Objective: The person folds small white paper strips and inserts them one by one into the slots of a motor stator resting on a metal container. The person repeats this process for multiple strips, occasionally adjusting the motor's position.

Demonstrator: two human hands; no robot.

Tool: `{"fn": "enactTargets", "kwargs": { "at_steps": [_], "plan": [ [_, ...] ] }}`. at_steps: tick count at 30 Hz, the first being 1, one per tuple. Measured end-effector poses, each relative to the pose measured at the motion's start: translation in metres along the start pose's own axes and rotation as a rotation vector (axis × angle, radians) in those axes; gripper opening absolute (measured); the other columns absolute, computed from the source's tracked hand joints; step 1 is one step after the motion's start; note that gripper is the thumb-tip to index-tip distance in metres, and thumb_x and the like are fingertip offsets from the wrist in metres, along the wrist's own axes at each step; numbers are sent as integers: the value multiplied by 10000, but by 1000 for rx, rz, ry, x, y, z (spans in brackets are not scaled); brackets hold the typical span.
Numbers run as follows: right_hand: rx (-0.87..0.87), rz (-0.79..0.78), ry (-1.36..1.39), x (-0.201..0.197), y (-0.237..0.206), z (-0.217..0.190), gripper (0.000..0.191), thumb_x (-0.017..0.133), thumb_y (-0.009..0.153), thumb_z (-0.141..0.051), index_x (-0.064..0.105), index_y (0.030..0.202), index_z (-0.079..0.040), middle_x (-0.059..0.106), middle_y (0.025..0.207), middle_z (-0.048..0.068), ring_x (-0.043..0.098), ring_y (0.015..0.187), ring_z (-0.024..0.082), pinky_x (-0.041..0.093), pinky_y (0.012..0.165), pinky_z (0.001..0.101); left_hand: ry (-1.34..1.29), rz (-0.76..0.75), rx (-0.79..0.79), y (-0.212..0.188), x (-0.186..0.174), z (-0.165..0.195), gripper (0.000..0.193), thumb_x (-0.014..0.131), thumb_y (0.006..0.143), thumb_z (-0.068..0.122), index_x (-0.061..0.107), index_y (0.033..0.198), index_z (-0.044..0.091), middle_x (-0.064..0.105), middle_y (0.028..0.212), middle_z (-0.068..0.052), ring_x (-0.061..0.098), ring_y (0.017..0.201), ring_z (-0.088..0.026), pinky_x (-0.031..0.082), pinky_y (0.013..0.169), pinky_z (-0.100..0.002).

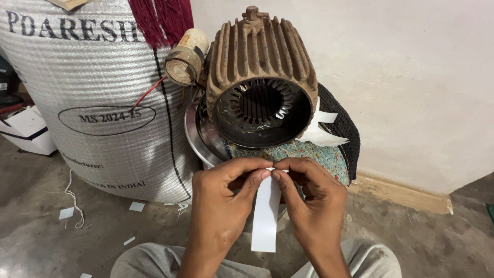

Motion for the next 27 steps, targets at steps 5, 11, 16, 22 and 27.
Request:
{"fn": "enactTargets", "kwargs": {
  "at_steps": [5,11,16,22,27],
  "plan": [
    [-41,68,-184,1,2,-2,105,753,881,-25,747,980,8,757,895,39,685,717,63,551,592,213,23,42,18,3,6,-7,162,779,849,115,818,999,65,840,874,-70,812,734,-114,625,635,-238],
    [-155,109,-259,5,7,-2,96,749,895,-24,730,982,13,744,874,53,671,690,75,535,605,223,34,89,114,10,12,-14,152,778,853,98,808,997,60,828,883,-74,807,748,-123,622,635,-242],
    [-168,127,-287,7,10,3,87,737,906,-24,718,982,14,738,850,61,661,668,81,525,607,233,101,123,168,14,15,-15,146,783,863,109,807,994,51,812,863,-79,789,712,-133,593,608,-255],
    [-188,91,-248,9,18,10,103,724,913,-25,701,1004,19,742,892,62,702,762,70,556,675,224,93,129,248,17,16,-16,135,765,868,58,792,998,34,800,858,-61,787,727,-127,599,635,-254],
    [187,-4,-19,6,26,33,126,717,903,-30,755,1018,4,763,840,34,663,717,64,536,622,217,121,140,247,22,14,-24,187,811,794,50,787,979,42,790,852,-50,776,711,-118,597,593,-246]
  ]
}}
Point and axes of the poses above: each hand's wrist, its own y-axis towards the middle knuckle, its own x-axis out of the palm, z = x × y, the point moved 5 cm from there along y, towards the middle knuckle
